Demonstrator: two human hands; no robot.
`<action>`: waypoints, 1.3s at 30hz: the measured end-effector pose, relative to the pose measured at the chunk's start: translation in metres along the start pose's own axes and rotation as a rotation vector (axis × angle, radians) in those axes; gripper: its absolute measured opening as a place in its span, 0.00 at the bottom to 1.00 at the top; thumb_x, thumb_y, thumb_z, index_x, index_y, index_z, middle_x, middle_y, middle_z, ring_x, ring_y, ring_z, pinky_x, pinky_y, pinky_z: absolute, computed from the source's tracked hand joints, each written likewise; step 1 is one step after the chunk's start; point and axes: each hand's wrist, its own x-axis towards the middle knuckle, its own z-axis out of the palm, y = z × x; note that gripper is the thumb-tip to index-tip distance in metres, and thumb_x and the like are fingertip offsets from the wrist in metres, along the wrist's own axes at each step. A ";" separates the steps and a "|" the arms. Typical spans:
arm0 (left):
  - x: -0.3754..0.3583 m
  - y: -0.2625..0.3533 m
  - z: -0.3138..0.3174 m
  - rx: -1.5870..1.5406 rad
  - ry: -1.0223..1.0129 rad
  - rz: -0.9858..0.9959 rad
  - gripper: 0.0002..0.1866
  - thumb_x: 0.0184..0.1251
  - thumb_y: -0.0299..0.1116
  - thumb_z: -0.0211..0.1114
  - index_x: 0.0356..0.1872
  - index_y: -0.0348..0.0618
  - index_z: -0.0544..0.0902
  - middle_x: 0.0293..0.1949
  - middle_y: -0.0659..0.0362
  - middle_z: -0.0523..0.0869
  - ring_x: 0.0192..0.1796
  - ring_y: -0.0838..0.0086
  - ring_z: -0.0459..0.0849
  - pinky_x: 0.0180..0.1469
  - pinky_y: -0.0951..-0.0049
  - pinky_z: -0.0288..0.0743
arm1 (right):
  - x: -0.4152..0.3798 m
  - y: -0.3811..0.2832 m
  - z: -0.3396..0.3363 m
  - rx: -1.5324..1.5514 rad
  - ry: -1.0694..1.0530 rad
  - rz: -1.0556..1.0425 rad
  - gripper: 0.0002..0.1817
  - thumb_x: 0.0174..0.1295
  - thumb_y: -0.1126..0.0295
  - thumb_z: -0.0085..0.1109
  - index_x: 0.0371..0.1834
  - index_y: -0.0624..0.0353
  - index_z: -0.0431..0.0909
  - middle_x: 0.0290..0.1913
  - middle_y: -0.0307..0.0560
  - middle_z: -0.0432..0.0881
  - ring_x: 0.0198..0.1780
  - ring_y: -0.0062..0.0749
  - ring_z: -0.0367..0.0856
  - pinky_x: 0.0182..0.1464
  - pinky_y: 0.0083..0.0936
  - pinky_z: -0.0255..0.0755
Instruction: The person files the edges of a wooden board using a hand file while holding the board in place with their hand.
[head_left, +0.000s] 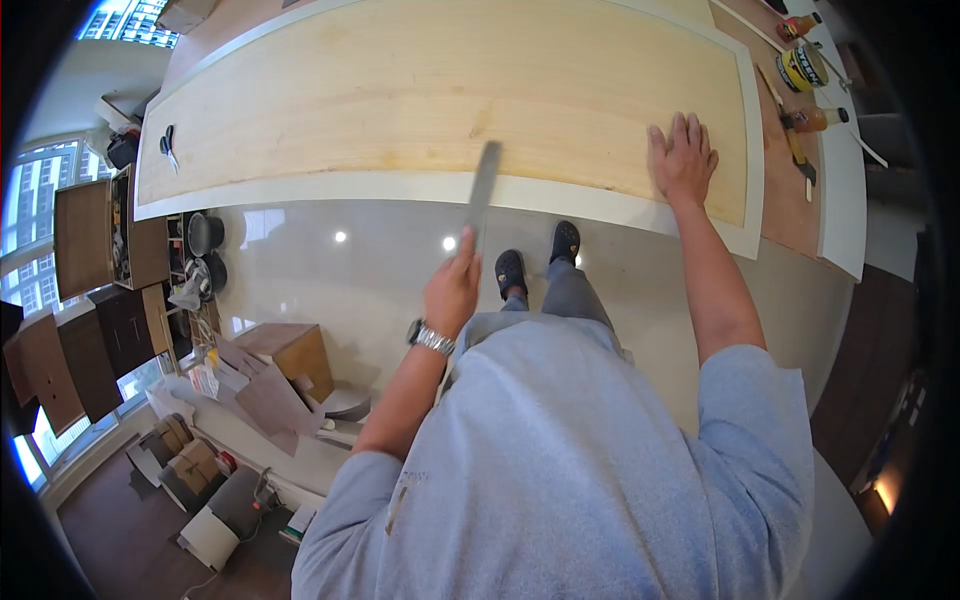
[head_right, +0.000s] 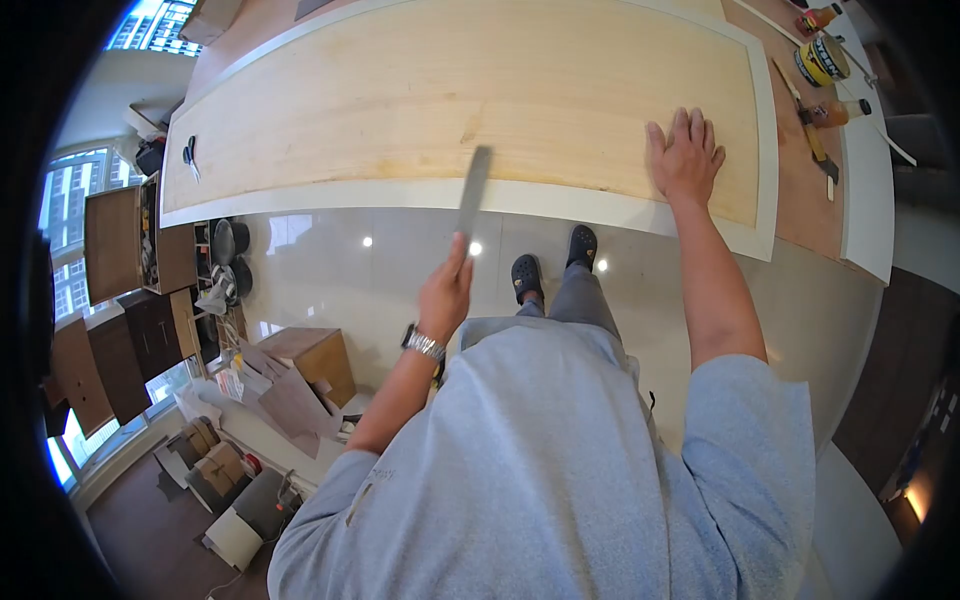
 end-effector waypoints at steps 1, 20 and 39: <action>0.017 0.008 0.006 -0.005 0.013 0.045 0.29 0.77 0.42 0.61 0.76 0.59 0.69 0.30 0.46 0.85 0.30 0.49 0.84 0.32 0.51 0.76 | 0.003 -0.001 0.000 0.004 -0.004 -0.002 0.39 0.74 0.35 0.39 0.80 0.47 0.61 0.83 0.44 0.55 0.84 0.43 0.49 0.80 0.60 0.44; 0.042 0.094 0.050 0.043 -0.145 0.258 0.32 0.74 0.41 0.65 0.77 0.66 0.68 0.29 0.50 0.85 0.28 0.52 0.84 0.30 0.54 0.78 | 0.007 0.010 0.009 0.059 -0.007 -0.007 0.35 0.76 0.39 0.40 0.80 0.45 0.62 0.83 0.45 0.56 0.83 0.44 0.50 0.80 0.58 0.43; 0.012 0.074 0.046 -0.035 -0.035 0.096 0.31 0.76 0.40 0.62 0.78 0.62 0.65 0.32 0.46 0.86 0.32 0.48 0.85 0.34 0.50 0.79 | 0.018 0.045 0.002 0.038 -0.021 -0.166 0.37 0.74 0.36 0.41 0.81 0.42 0.61 0.84 0.47 0.54 0.84 0.49 0.49 0.81 0.58 0.43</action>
